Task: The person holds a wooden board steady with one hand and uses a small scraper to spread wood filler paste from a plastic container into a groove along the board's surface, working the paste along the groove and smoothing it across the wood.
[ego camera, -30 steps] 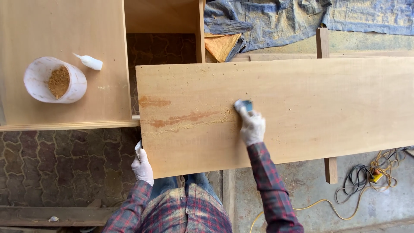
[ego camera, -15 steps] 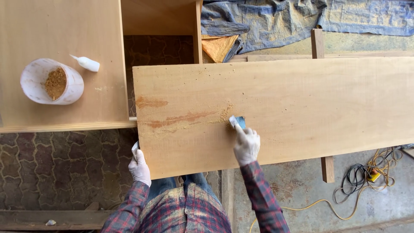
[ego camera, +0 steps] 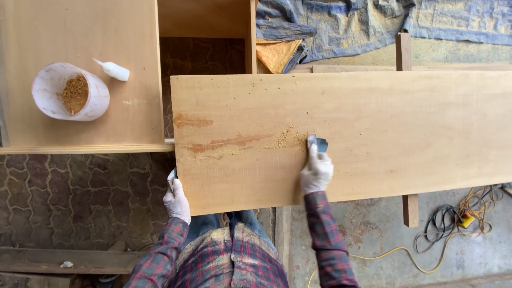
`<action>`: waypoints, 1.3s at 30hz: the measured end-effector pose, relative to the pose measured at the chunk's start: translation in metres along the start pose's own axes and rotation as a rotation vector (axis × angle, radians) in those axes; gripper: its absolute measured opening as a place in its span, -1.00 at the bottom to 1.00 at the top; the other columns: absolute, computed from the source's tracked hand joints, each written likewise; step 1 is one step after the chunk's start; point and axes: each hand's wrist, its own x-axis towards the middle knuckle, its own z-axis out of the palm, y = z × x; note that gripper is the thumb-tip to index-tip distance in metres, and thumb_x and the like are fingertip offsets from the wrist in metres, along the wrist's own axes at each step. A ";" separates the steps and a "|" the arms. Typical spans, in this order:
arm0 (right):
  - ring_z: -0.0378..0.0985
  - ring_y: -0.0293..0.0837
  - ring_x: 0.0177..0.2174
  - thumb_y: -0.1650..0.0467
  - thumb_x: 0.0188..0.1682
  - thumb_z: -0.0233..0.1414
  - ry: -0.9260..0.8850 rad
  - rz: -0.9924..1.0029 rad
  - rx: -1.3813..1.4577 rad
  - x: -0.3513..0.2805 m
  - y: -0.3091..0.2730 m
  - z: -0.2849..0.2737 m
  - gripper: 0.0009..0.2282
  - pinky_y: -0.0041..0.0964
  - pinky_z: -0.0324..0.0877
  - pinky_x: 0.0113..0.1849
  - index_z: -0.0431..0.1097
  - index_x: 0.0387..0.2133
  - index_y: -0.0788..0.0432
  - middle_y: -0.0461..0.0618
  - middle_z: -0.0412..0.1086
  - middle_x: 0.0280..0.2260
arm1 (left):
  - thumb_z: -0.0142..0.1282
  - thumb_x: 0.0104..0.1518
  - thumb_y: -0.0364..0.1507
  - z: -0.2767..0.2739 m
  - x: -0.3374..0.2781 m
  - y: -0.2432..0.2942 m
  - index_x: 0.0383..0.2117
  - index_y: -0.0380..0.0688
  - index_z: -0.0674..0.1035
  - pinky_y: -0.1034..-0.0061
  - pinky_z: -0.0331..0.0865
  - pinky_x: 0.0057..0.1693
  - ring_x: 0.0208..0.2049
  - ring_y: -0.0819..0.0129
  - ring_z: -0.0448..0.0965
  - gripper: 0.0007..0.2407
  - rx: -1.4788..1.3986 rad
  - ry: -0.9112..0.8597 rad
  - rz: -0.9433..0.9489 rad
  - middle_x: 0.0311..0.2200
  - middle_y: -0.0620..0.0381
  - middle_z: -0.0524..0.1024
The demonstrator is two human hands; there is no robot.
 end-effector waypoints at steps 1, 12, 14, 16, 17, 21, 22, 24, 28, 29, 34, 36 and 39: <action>0.37 -0.15 -0.49 0.63 -0.04 0.11 0.002 0.005 -0.001 -0.006 -0.005 0.005 -0.55 -0.23 0.29 -0.42 0.46 0.09 -0.05 -0.08 0.35 -0.49 | -0.04 0.37 -0.16 -0.002 0.001 -0.002 -0.02 -0.35 0.58 0.50 0.39 -0.04 -0.20 0.47 0.50 -0.59 0.003 -0.004 0.001 -0.21 0.17 0.59; 0.39 -0.08 -0.43 0.61 -0.13 0.00 -0.038 -0.333 -0.399 -0.008 -0.016 -0.012 -0.48 -0.16 0.30 -0.39 0.43 0.15 -0.01 -0.07 0.38 -0.38 | -0.07 0.39 -0.17 -0.006 -0.004 0.009 -0.07 -0.38 0.58 0.48 0.41 -0.07 -0.24 0.45 0.54 -0.59 0.134 0.001 0.056 -0.24 0.12 0.61; 0.40 -0.06 -0.40 0.59 -0.15 0.01 -0.018 -0.258 -0.385 0.000 -0.003 -0.018 -0.51 -0.13 0.30 -0.36 0.43 0.09 -0.04 -0.08 0.39 -0.37 | -0.06 0.38 -0.16 -0.006 -0.006 0.002 -0.05 -0.36 0.58 0.50 0.40 -0.06 -0.23 0.48 0.52 -0.59 0.040 -0.019 0.041 -0.22 0.15 0.60; 0.41 -0.04 -0.38 0.56 -0.16 0.02 0.010 -0.195 -0.370 0.006 0.015 -0.015 -0.54 -0.09 0.30 -0.33 0.44 0.04 -0.06 -0.10 0.40 -0.35 | -0.06 0.37 -0.15 -0.003 -0.001 0.000 -0.03 -0.34 0.58 0.52 0.38 -0.06 -0.21 0.52 0.51 -0.58 -0.066 -0.034 0.029 -0.19 0.18 0.60; 0.40 -0.09 -0.42 0.56 -0.08 0.04 -0.041 -0.109 -0.392 0.003 0.026 -0.011 -0.57 -0.15 0.30 -0.38 0.44 0.05 -0.09 -0.10 0.39 -0.38 | -0.05 0.37 -0.15 -0.003 0.000 -0.003 -0.03 -0.35 0.58 0.50 0.39 -0.05 -0.22 0.50 0.51 -0.59 -0.031 -0.023 0.031 -0.20 0.16 0.60; 0.37 -0.17 -0.49 0.60 -0.03 0.02 -0.021 0.034 -0.130 0.006 0.006 -0.024 -0.44 -0.25 0.34 -0.38 0.41 0.23 -0.17 -0.22 0.36 -0.54 | -0.06 0.39 -0.16 -0.005 0.003 -0.008 -0.05 -0.39 0.58 0.47 0.40 -0.04 -0.22 0.44 0.52 -0.58 0.069 0.003 0.023 -0.22 0.12 0.61; 0.37 -0.17 -0.49 0.60 -0.03 0.02 -0.018 0.037 -0.132 0.004 0.010 -0.020 -0.44 -0.25 0.34 -0.38 0.41 0.23 -0.17 -0.22 0.36 -0.54 | -0.06 0.39 -0.16 -0.004 0.003 -0.004 -0.05 -0.39 0.58 0.47 0.40 -0.04 -0.22 0.44 0.52 -0.58 0.069 -0.002 0.024 -0.22 0.12 0.61; 0.44 -0.08 -0.44 0.58 -0.20 0.06 0.045 -0.265 -0.410 0.006 0.013 -0.013 -0.44 -0.11 0.32 -0.40 0.43 0.12 -0.14 -0.13 0.43 -0.43 | -0.05 0.35 -0.17 -0.005 -0.002 0.005 0.02 -0.33 0.55 0.51 0.39 -0.03 -0.19 0.48 0.53 -0.59 0.012 -0.040 0.066 -0.18 0.18 0.61; 0.44 -0.10 -0.47 0.51 -0.09 0.10 -0.096 -0.143 -0.625 0.034 0.026 -0.036 -0.56 -0.21 0.32 -0.46 0.43 0.06 -0.17 -0.05 0.44 -0.43 | -0.01 0.35 -0.18 -0.007 0.013 -0.009 0.00 -0.34 0.57 0.49 0.38 -0.03 -0.20 0.46 0.51 -0.60 -0.005 -0.036 0.071 -0.18 0.14 0.60; 0.44 -0.08 -0.46 0.54 -0.07 0.08 -0.113 -0.111 -0.400 0.043 0.020 -0.046 -0.52 -0.20 0.36 -0.40 0.43 0.09 -0.27 -0.05 0.41 -0.47 | -0.01 0.35 -0.18 -0.007 0.013 -0.007 -0.02 -0.34 0.58 0.48 0.38 -0.03 -0.20 0.45 0.52 -0.61 0.041 -0.061 0.044 -0.19 0.12 0.61; 0.48 -0.03 -0.38 0.62 -0.03 -0.03 -0.169 -0.122 -0.275 0.028 0.024 -0.018 -0.41 -0.19 0.37 -0.37 0.42 0.18 -0.33 -0.03 0.43 -0.38 | -0.03 0.35 -0.20 -0.007 0.009 0.023 -0.03 -0.32 0.60 0.47 0.40 -0.05 -0.23 0.41 0.52 -0.62 0.086 -0.099 -0.040 -0.23 0.08 0.63; 0.47 0.01 -0.32 0.55 -0.11 0.04 -0.080 -0.229 -0.475 0.005 0.025 -0.017 -0.49 -0.08 0.34 -0.30 0.38 0.18 0.00 0.01 0.43 -0.30 | -0.03 0.34 -0.21 -0.006 0.008 0.028 -0.01 -0.31 0.59 0.46 0.40 -0.03 -0.21 0.41 0.54 -0.62 0.122 -0.097 -0.090 -0.21 0.09 0.63; 0.48 -0.05 -0.37 0.56 -0.10 0.04 -0.323 -0.218 -0.543 0.027 0.012 -0.051 -0.57 -0.09 0.32 -0.36 0.44 0.02 -0.13 -0.04 0.44 -0.35 | -0.04 0.34 -0.20 -0.005 0.005 0.031 0.00 -0.32 0.59 0.42 0.40 -0.04 -0.21 0.36 0.55 -0.61 0.114 -0.102 -0.126 -0.20 0.05 0.63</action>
